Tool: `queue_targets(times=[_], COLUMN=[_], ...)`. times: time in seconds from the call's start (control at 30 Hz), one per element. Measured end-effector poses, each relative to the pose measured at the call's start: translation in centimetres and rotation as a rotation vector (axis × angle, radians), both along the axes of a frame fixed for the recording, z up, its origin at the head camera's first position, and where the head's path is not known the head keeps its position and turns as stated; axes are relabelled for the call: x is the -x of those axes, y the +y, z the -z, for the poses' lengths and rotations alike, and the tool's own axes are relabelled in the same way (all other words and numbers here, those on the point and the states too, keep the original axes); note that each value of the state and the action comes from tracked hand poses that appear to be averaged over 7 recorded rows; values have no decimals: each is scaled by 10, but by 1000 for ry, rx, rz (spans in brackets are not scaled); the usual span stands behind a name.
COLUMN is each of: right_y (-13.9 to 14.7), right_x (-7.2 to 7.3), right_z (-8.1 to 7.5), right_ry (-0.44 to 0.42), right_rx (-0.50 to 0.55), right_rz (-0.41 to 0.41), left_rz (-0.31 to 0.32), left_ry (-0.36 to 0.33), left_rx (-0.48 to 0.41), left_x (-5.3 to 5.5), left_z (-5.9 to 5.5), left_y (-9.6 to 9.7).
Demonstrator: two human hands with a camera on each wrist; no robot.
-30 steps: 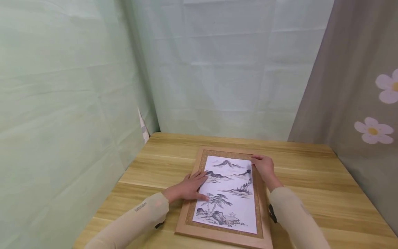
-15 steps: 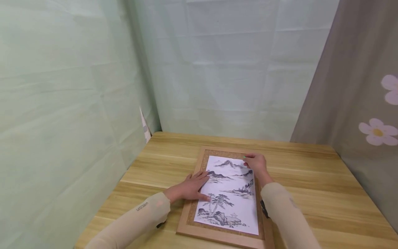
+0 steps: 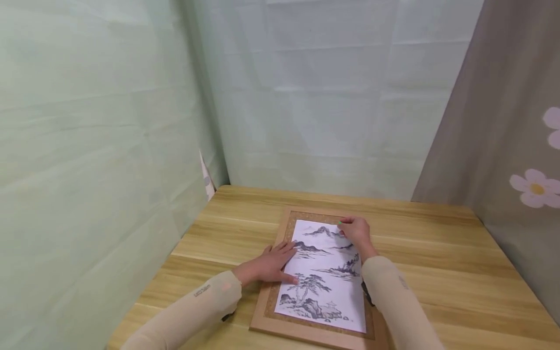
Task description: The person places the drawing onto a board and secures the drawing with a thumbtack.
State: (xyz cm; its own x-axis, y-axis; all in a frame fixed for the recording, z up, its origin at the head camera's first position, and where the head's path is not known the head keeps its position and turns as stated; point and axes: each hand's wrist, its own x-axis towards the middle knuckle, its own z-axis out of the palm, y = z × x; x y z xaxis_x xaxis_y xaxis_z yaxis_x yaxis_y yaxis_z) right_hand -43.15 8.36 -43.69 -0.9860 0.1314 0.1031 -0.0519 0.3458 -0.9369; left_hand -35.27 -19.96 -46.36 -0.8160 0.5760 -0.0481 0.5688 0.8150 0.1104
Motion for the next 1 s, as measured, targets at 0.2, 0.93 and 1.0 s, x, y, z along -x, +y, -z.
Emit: queue_targets(times=[0.2,0.93,1.0], right_y=[-4,-4,-4], right_x=[-1,2,1], right_z=[1,10,12], right_ry=[-12,-9,5], right_rx=[-25,-196,-232], right_rz=[-19,-37,-33], left_rz=[23,27,28], left_ry=[-22,-8,-9], left_rx=[-38,-24,-22], left_x=[-4,-10,-11], left_z=[-3,-1,0], left_y=[0,8,9])
